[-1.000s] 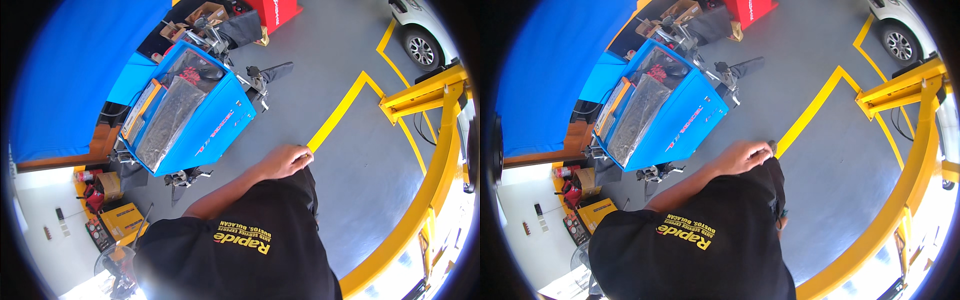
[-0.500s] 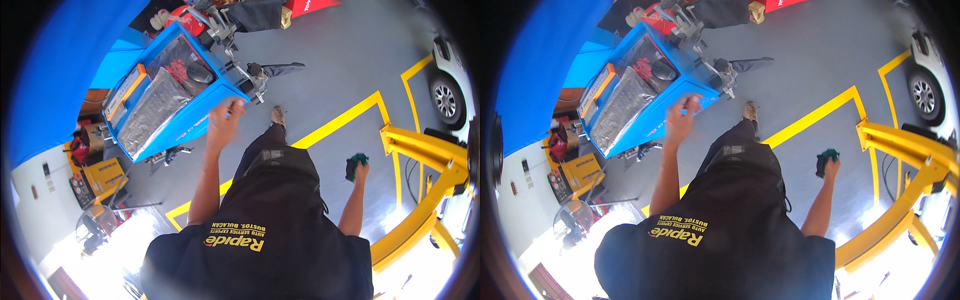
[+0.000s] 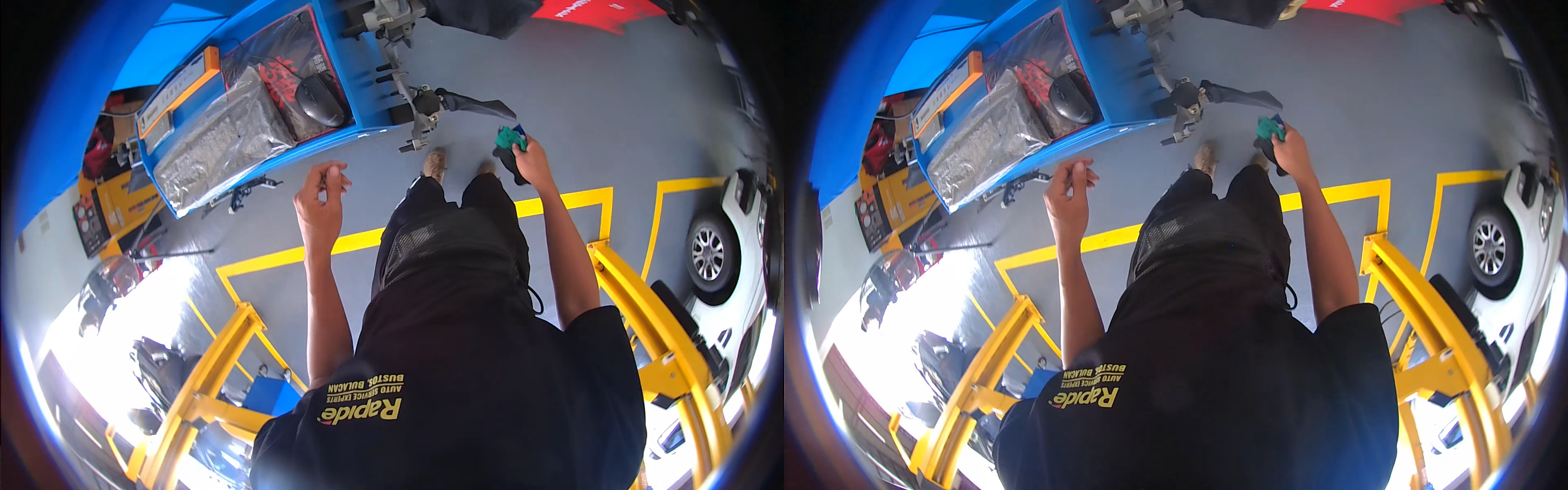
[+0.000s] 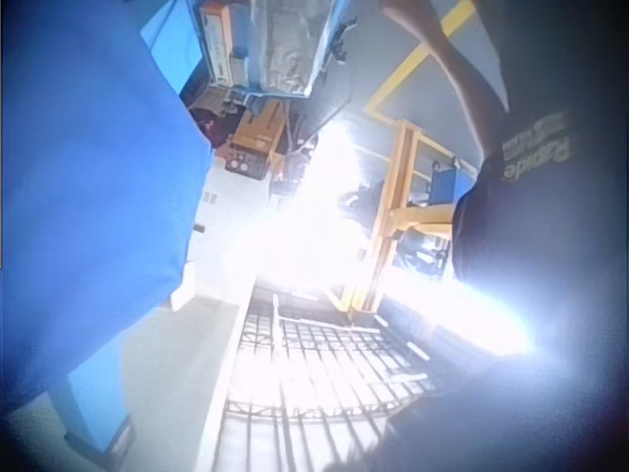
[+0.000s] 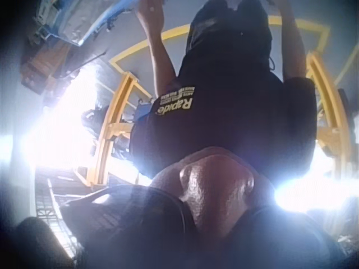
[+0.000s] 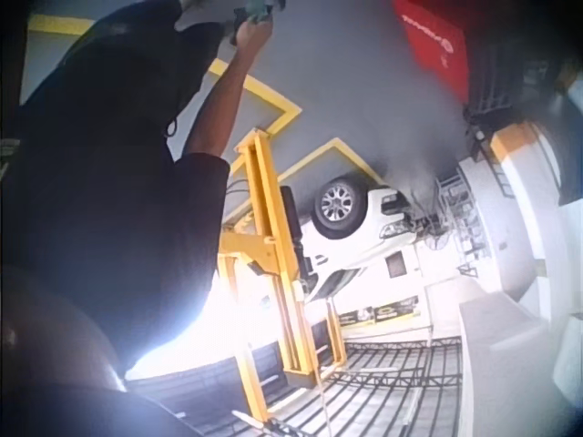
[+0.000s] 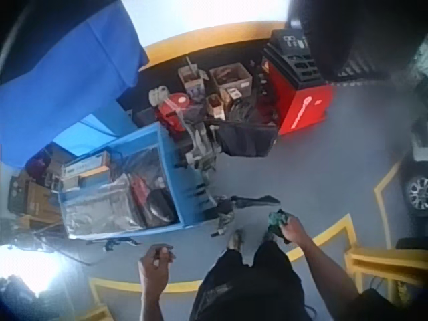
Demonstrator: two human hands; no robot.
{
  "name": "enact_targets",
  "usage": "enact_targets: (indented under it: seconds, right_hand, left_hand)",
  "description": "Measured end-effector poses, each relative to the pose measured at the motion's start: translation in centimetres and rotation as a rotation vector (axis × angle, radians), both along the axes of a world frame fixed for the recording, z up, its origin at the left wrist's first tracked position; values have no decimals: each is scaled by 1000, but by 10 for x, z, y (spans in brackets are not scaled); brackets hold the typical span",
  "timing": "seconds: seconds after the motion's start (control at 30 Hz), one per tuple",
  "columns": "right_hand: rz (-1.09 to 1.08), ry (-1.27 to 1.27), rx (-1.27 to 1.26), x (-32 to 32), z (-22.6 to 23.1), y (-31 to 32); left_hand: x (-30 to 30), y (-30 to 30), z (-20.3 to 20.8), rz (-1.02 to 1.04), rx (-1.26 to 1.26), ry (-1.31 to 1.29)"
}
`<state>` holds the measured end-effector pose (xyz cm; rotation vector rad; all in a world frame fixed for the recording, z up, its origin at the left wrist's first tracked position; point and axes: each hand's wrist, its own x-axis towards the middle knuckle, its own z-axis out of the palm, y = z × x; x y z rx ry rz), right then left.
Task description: The person walks through a garage, retrieves a green cloth, and wipes a metal alignment fixture mounted on a yellow car lift. The person repeatedly wipes different parts of the fixture with the cloth.
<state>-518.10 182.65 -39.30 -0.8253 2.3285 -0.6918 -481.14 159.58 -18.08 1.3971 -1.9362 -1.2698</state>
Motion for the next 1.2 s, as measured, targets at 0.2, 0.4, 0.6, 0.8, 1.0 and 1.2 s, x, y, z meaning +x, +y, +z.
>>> enact_targets:
  seconds: [0.2, 0.4, 0.6, 0.8, 1.0, 1.2]
  right_hand:
    - [-87, -208, -110, -1, -97, -84]
    - [-30, -557, 74, 36, -114, -141]
    - [5, -1205, 91, 8, -97, -165]
    - [251, -699, 210, -80, -91, -144]
    - [43, -409, 290, -171, -153, -64]
    - [-56, -726, 89, -154, -180, -44]
  left_hand:
    - [8, 38, -72, 53, 226, -201]
    - [96, 161, -196, -341, -76, -694]
    - [113, 315, -218, 283, 681, -537]
    - [71, 326, -202, 515, 781, -224]
    - [-18, 212, -148, 467, 648, -340]
    - [-106, 107, -151, 109, 261, -260]
